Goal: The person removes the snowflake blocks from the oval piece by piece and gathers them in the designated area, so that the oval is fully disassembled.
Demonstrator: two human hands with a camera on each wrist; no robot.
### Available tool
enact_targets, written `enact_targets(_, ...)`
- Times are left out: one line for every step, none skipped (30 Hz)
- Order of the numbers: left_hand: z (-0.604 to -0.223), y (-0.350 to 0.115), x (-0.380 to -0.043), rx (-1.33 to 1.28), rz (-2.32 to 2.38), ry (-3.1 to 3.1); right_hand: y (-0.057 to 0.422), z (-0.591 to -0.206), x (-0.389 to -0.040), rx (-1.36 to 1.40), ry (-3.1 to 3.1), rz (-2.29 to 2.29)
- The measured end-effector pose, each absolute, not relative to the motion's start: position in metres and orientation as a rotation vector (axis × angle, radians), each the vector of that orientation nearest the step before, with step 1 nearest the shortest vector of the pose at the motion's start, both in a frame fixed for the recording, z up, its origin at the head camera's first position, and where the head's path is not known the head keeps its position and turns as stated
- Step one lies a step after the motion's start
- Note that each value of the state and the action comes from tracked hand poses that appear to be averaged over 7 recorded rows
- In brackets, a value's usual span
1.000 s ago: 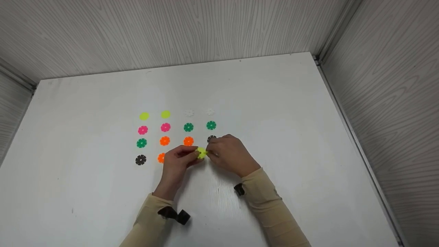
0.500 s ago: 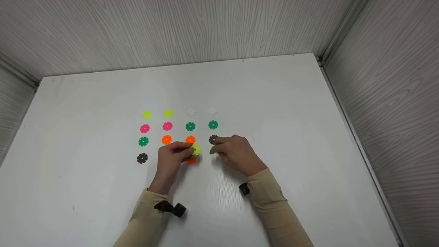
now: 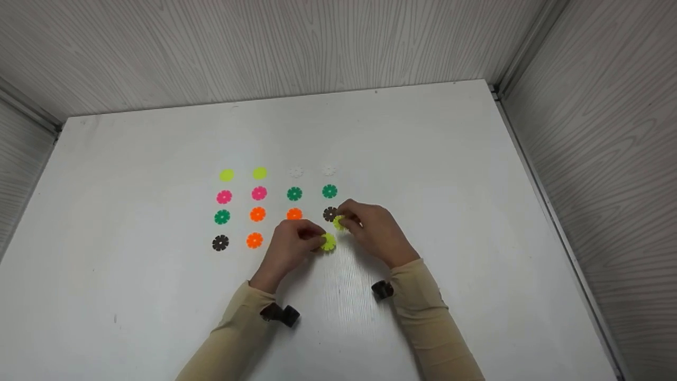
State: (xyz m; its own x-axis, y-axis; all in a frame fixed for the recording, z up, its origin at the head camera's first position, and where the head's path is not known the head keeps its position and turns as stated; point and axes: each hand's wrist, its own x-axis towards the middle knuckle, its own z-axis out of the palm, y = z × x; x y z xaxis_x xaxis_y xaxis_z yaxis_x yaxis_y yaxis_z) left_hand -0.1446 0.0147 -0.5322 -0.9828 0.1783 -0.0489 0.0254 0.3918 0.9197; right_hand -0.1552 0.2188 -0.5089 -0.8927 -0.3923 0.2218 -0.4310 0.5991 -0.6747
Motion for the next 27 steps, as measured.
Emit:
enact_targets(-0.532, 0.016, -0.145, 0.203, 1.618, 2.526, 0.219, -0.509, -0.155, 0.697, -2.76, 1.212)
enact_targets(-0.532, 0.017, -0.146, 0.219, 1.587, 2.546, 0.219, -0.509, -0.155, 0.686, -2.753, 1.235)
enact_targets(-0.532, 0.019, -0.146, 0.229, 1.561, 2.565, 0.219, -0.509, -0.155, 0.677, -2.747, 1.251)
enact_targets(-0.532, 0.02, -0.147, 0.238, 1.534, 2.584, 0.219, -0.509, -0.156, 0.669, -2.741, 1.268)
enact_targets(-0.532, 0.021, -0.147, 0.249, 1.509, 2.602, 0.22, -0.509, -0.156, 0.667, -2.73, 1.283)
enact_targets(-0.531, 0.021, -0.147, 0.256, 1.484, 2.619, 0.22, -0.51, -0.156, 0.665, -2.717, 1.297)
enact_targets(-0.531, 0.022, -0.147, 0.259, 1.46, 2.634, 0.22, -0.51, -0.156, 0.666, -2.703, 1.308)
enact_targets(-0.531, 0.022, -0.147, 0.263, 1.438, 2.646, 0.22, -0.511, -0.157, 0.671, -2.687, 1.314)
enact_targets(-0.532, 0.022, -0.147, 0.267, 1.418, 2.657, 0.22, -0.511, -0.157, 0.679, -2.67, 1.322)
enact_targets(-0.532, 0.022, -0.147, 0.271, 1.396, 2.669, 0.22, -0.511, -0.157, 0.689, -2.653, 1.326)
enact_targets(-0.532, 0.022, -0.147, 0.277, 1.376, 2.68, 0.22, -0.512, -0.157, 0.701, -2.635, 1.327)
enact_targets(-0.532, 0.022, -0.147, 0.281, 1.356, 2.689, 0.22, -0.512, -0.157, 0.712, -2.62, 1.329)
enact_targets(-0.532, 0.022, -0.147, 0.284, 1.336, 2.702, 0.22, -0.512, -0.157, 0.724, -2.606, 1.333)
enact_targets(-0.532, 0.021, -0.147, 0.286, 1.321, 2.714, 0.22, -0.513, -0.157, 0.741, -2.59, 1.338)
enact_targets(-0.532, 0.021, -0.147, 0.286, 1.308, 2.727, 0.219, -0.513, -0.158, 0.758, -2.579, 1.342)
enact_targets(-0.531, 0.02, -0.147, 0.283, 1.302, 2.741, 0.219, -0.514, -0.158, 0.771, -2.571, 1.349)
enact_targets(-0.53, 0.019, -0.147, 0.277, 1.306, 2.751, 0.219, -0.514, -0.158, 0.784, -2.564, 1.356)
enact_targets(-0.529, 0.018, -0.146, 0.275, 1.323, 2.758, 0.218, -0.514, -0.158, 0.795, -2.561, 1.364)
enact_targets(-0.528, 0.017, -0.146, 0.273, 1.359, 2.756, 0.218, -0.514, -0.158, 0.802, -2.561, 1.371)
enact_targets(-0.527, 0.016, -0.146, 0.276, 1.416, 2.741, 0.217, -0.514, -0.158, 0.809, -2.562, 1.38)
enact_targets(-0.525, 0.014, -0.146, 0.286, 1.482, 2.719, 0.216, -0.514, -0.158, 0.809, -2.567, 1.39)
enact_targets(-0.524, 0.013, -0.146, 0.299, 1.564, 2.681, 0.215, -0.514, -0.158, 0.806, -2.573, 1.4)
enact_targets(-0.523, 0.011, -0.145, 0.316, 1.655, 2.625, 0.214, -0.514, -0.157, 0.798, -2.583, 1.406)
enact_targets(-0.522, 0.01, -0.145, 0.338, 1.747, 2.561, 0.213, -0.513, -0.157, 0.785, -2.595, 1.415)
enact_targets(-0.521, 0.009, -0.145, 0.355, 1.835, 2.489, 0.212, -0.512, -0.157, 0.769, -2.608, 1.425)
enact_targets(-0.521, 0.008, -0.145, 0.37, 1.91, 2.419, 0.211, -0.512, -0.156, 0.753, -2.622, 1.435)
enact_targets(-0.521, 0.007, -0.145, 0.382, 1.971, 2.355, 0.209, -0.511, -0.156, 0.739, -2.637, 1.44)
